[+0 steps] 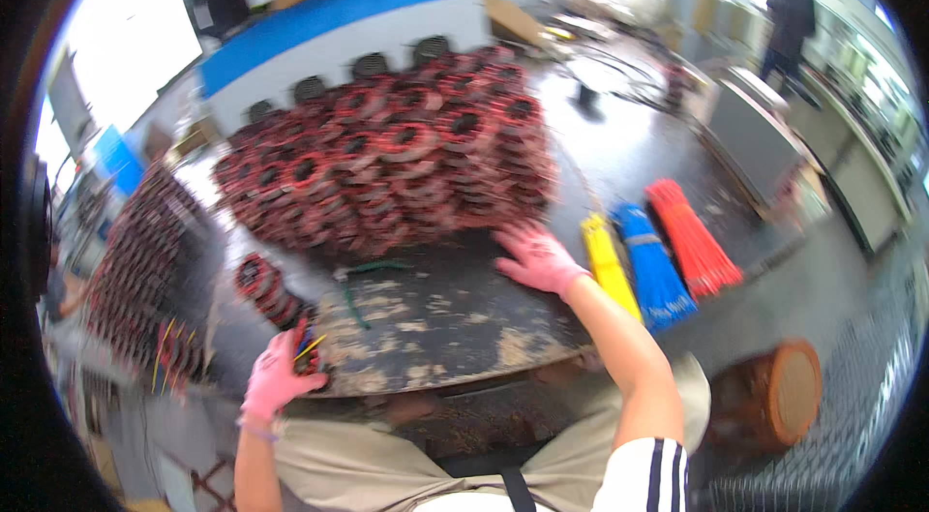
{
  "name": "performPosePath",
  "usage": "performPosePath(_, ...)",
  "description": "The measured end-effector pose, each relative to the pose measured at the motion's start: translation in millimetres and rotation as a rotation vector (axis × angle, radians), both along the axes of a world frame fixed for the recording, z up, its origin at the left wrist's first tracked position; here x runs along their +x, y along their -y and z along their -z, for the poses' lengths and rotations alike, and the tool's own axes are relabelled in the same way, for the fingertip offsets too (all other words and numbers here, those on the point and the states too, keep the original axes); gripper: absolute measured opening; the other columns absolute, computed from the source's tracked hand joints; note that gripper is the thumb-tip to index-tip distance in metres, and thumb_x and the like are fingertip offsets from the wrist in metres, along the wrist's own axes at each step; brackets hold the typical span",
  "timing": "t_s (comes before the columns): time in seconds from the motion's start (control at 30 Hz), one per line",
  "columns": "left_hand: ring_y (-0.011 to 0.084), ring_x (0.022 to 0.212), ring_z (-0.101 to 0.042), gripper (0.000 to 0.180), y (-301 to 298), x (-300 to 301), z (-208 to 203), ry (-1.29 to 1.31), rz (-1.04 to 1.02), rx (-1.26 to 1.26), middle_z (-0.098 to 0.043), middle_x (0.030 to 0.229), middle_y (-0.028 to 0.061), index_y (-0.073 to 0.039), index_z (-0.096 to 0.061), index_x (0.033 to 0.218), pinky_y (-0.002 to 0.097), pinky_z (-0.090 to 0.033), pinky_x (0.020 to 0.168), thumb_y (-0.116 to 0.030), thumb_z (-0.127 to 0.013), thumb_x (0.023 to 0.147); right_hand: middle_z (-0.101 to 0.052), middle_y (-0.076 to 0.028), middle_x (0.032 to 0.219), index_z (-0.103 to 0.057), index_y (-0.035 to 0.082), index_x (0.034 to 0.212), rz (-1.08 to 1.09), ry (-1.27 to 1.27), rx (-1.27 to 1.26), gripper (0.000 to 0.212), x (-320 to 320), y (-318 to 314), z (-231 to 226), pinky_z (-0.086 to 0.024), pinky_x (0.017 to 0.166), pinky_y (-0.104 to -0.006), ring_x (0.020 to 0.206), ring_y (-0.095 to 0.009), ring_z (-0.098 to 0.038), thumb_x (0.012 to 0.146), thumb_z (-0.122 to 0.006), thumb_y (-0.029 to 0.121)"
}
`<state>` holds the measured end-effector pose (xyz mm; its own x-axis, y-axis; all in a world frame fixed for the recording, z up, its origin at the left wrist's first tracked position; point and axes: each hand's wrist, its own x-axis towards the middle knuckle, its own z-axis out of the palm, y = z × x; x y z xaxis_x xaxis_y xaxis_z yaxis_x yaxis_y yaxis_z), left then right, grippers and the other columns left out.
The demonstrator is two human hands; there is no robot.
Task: The person connects wires to motor components and secures them with cable ties, using wire cutters to trim the excess ties. They pick up components from a large stack on the workbench, apply the wires and ties by hand, and set the finished units aside.
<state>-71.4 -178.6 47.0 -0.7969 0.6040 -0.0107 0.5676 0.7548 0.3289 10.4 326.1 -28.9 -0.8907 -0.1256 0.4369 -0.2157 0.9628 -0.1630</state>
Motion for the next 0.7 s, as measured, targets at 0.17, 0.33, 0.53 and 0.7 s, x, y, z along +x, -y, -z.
performPosePath(0.17,0.0387,0.119,-0.058,0.096,4,12,11,-0.116,-0.199,-0.054,-0.058,0.129,0.0219,-0.001,-0.051,0.139,0.0441,-0.046,0.103,-0.054,-0.085,0.067,-0.066,-0.016,0.122,-0.067,0.006,0.116,-0.047,-0.094,-0.161,0.032,15,71,-4,-0.046,0.102,-0.0465,0.115,-0.036,-0.061,0.090,-0.066,0.025)
performPosePath(0.33,0.0382,0.118,-0.059,0.093,84,18,-28,-0.210,-0.266,0.119,-0.058,0.128,0.0237,0.002,-0.053,0.136,0.0425,-0.047,0.104,-0.048,-0.089,0.066,-0.062,-0.016,0.128,-0.064,0.006,0.120,-0.128,0.113,-0.213,0.040,55,118,-6,-0.041,0.107,-0.0505,0.122,-0.038,-0.055,0.084,-0.069,0.023)
performPosePath(0.53,0.0300,0.132,-0.054,0.101,230,-28,-88,-0.375,-0.560,0.224,-0.056,0.140,0.0190,0.001,-0.044,0.148,0.0378,-0.041,0.113,-0.030,-0.093,0.065,-0.057,-0.015,0.135,-0.061,0.006,0.124,-0.138,0.097,-0.175,0.048,58,126,11,-0.032,0.115,-0.0556,0.130,-0.040,-0.048,0.081,-0.071,0.025)
performPosePath(0.7,0.0304,0.136,-0.052,0.105,292,-87,-91,-0.252,-0.697,0.299,-0.055,0.146,0.0191,0.002,-0.046,0.148,0.0371,-0.039,0.115,-0.043,-0.090,0.065,-0.057,-0.015,0.135,-0.061,0.006,0.123,-0.131,0.116,-0.190,0.048,58,129,5,-0.032,0.115,-0.0557,0.130,-0.040,-0.048,0.080,-0.071,0.024)
